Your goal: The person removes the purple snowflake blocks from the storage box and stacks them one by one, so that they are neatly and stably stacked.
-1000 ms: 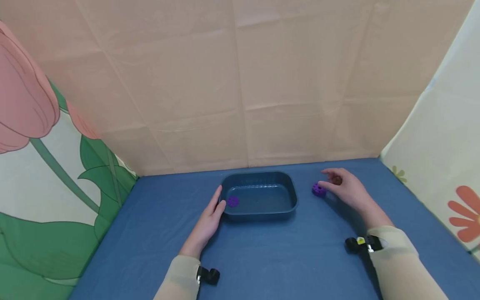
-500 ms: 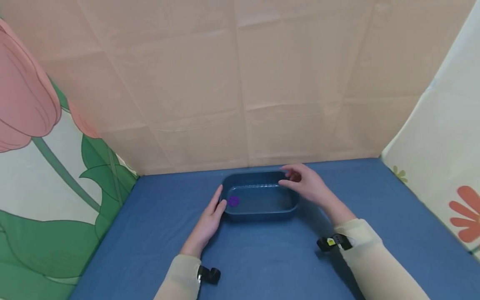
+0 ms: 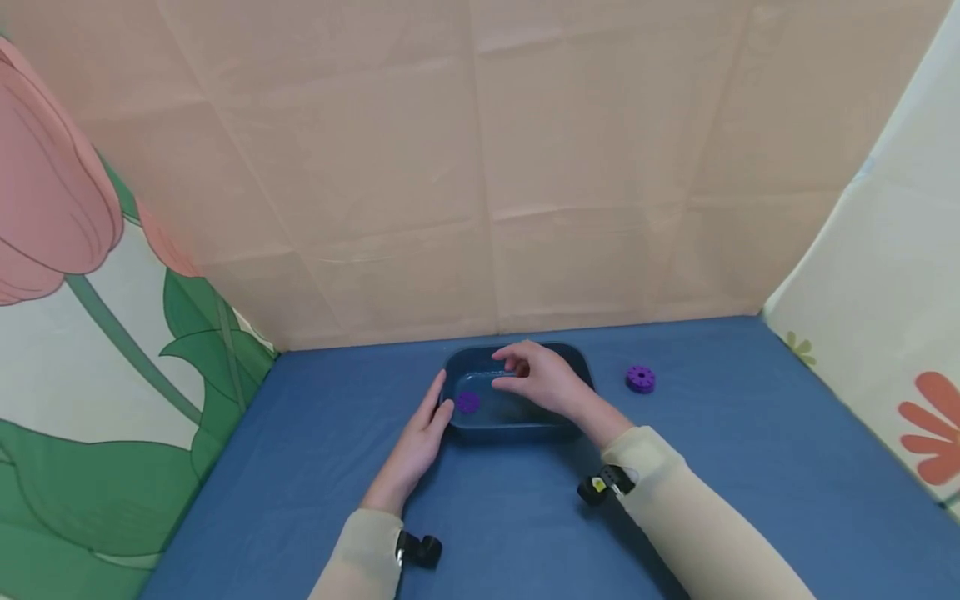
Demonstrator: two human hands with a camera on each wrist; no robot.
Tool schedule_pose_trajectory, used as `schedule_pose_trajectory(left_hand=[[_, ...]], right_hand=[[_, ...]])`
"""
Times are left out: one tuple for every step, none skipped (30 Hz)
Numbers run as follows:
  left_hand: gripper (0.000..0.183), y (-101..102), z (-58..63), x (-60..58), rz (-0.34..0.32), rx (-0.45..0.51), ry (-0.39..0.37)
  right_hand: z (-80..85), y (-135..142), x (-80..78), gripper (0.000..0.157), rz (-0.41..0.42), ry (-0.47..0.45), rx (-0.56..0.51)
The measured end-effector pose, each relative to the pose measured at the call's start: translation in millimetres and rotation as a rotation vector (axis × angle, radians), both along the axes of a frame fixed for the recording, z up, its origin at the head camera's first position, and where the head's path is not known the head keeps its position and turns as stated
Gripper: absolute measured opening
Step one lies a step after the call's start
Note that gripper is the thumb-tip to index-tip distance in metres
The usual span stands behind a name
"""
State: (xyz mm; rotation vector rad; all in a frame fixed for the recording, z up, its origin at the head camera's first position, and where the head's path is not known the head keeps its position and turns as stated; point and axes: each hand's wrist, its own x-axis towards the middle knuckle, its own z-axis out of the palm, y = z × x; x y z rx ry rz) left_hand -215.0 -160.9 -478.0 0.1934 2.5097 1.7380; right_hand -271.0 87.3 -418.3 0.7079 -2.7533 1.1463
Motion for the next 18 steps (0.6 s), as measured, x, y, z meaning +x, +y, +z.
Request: schedule_pose_trajectory(left_hand=[[0.067, 0.1, 0.3, 0.1, 0.000, -0.001, 0.001], [0.067, 0.2, 0.7, 0.3, -0.001, -0.003, 0.001], [0.067, 0.3, 1.0, 0.5, -0.002, -0.004, 0.002], [0.067, 0.5, 1.3, 0.7, -0.004, -0.003, 0.002], [0.066, 0.6, 1.6, 1.0, -0.006, -0.001, 0.001], [0.066, 0.6, 1.8, 1.2, -0.008, 0.002, 0.002], [0.066, 0.6, 2.1, 1.4, -0.010, 0.004, 0.001], [0.066, 0.6, 2.3, 1.6, -0.012, 0.006, 0.001], [0.066, 0.5, 2.2, 1.8, -0.014, 0.010, 0.002], [0.066, 0.3, 2.1, 1.9, -0.015, 0.011, 0.002], [0.066, 0.1, 2.0, 2.1, -0.015, 0.012, 0.002], [0.066, -0.1, 1.8, 2.2, -0.016, 0.012, 0.003], [0.066, -0.3, 1.6, 2.3, -0.017, 0.014, 0.007], [0.066, -0.6, 1.4, 2.2, -0.018, 0.015, 0.010], [0.066, -0.8, 1.2, 2.1, -0.019, 0.015, 0.013], [0.066, -1.0, 1.2, 1.9, -0.020, 0.016, 0.014], [0.066, -1.3, 1.0, 1.9, -0.023, 0.020, 0.020], [0.066, -1.5, 1.0, 1.6, -0.024, 0.022, 0.023]], right_hand=[[-1.5, -4.1, -1.2, 0.044, -0.002, -0.006, 0.009], [-2.7, -8.0, -2.4, 0.045, 0.000, -0.012, 0.016], [-3.9, -11.6, -3.5, 0.045, 0.001, -0.016, 0.021], [-5.1, -14.8, -4.6, 0.046, 0.003, -0.021, 0.026], [-6.3, -17.8, -5.8, 0.047, 0.004, -0.026, 0.029], [-7.1, -20.6, -6.9, 0.047, 0.005, -0.029, 0.032], [-8.4, -23.1, -8.4, 0.047, 0.005, -0.036, 0.034], [-9.7, -25.6, -9.5, 0.048, 0.007, -0.041, 0.039], [-10.9, -27.9, -10.7, 0.048, 0.010, -0.046, 0.045], [-12.1, -30.0, -11.8, 0.048, 0.014, -0.053, 0.051], [-13.4, -32.0, -12.9, 0.047, 0.019, -0.060, 0.055], [-14.7, -33.9, -14.1, 0.046, 0.023, -0.065, 0.061], [-16.0, -35.6, -15.3, 0.046, 0.027, -0.070, 0.066], [-17.0, -37.4, -16.4, 0.046, 0.032, -0.074, 0.070], [-17.8, -38.8, -17.4, 0.046, 0.038, -0.078, 0.074], [-18.6, -40.2, -18.3, 0.046, 0.044, -0.084, 0.077], [-19.3, -41.4, -19.3, 0.046, 0.048, -0.091, 0.082], [-19.9, -42.4, -20.1, 0.047, 0.050, -0.096, 0.090]])
